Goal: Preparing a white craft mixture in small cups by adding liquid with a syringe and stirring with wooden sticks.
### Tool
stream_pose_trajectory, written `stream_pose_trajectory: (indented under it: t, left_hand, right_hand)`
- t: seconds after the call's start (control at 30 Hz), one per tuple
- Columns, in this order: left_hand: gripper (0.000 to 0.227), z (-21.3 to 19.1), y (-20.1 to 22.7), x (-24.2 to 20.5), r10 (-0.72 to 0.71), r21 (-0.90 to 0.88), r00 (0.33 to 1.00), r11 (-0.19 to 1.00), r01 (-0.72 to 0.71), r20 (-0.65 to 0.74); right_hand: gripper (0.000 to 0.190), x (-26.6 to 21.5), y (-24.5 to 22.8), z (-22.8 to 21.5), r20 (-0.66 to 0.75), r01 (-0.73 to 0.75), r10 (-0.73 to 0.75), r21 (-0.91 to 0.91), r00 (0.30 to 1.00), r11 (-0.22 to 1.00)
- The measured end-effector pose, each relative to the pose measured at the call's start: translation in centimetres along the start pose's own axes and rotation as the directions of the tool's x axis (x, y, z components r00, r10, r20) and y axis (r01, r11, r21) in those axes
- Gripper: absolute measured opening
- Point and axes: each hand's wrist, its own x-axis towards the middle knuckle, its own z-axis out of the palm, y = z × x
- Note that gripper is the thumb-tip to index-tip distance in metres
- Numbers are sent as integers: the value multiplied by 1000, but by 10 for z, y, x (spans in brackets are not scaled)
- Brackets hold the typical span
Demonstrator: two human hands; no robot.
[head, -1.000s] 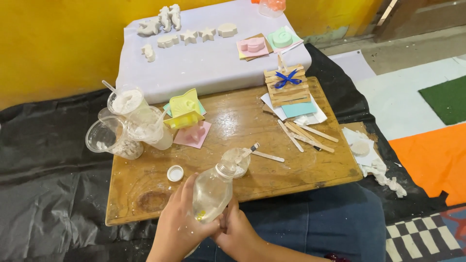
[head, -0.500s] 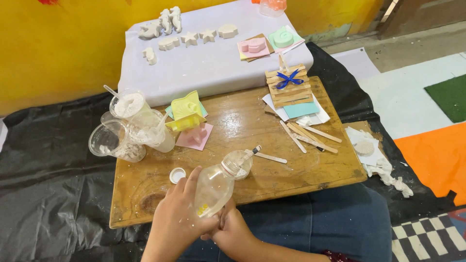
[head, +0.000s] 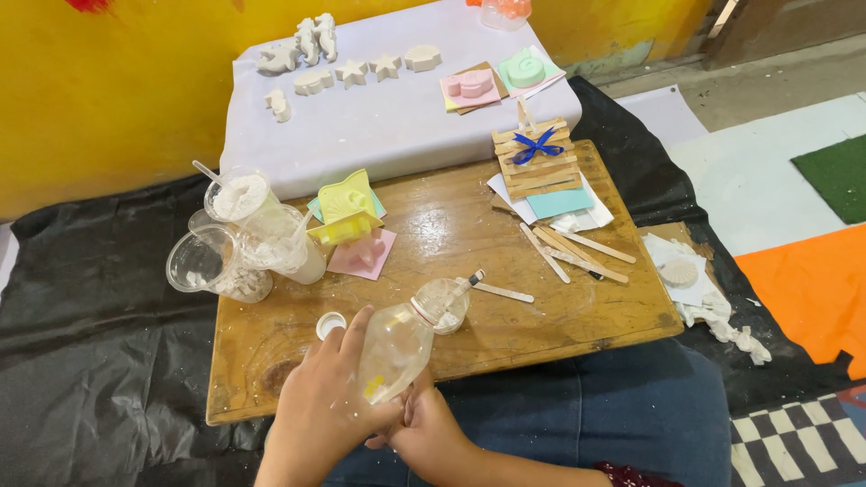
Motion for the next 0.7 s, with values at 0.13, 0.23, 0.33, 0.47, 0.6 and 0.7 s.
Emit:
stream_pose_trajectory:
  t: [0.13, 0.23, 0.33, 0.47, 0.6, 0.7]
  left_hand:
    - [117, -3, 2, 1, -10, 23, 1000, 1000, 10, 13]
    - [117, -3, 2, 1, -5, 33, 1000, 999, 5, 6]
    - [117, -5, 3, 0, -1, 26, 1000, 1000, 1, 4]
    - [117, -8, 5, -1, -22, 10, 999, 1000, 22, 28]
    - [115, -11, 8, -2, -53, -13, 997, 998, 54, 63]
    - [114, -6, 5, -1, -36, -7, 999, 999, 36, 30]
  right_hand:
    - [77, 0, 0, 1, -1, -28, 28, -23, 1000, 999]
    - [79, 0, -2, 1, 2, -10, 10, -23, 1000, 1000]
    - [78, 1, 0, 0, 9, -14, 14, -25, 1000, 1000]
    - [79, 1, 2, 0, 7, -29, 29, 5, 1000, 1000]
    - [77, 1, 4, -2, 0, -25, 25, -13, 1000, 1000]
    - [79, -1, -2, 0, 5, -33, 33, -33, 999, 999]
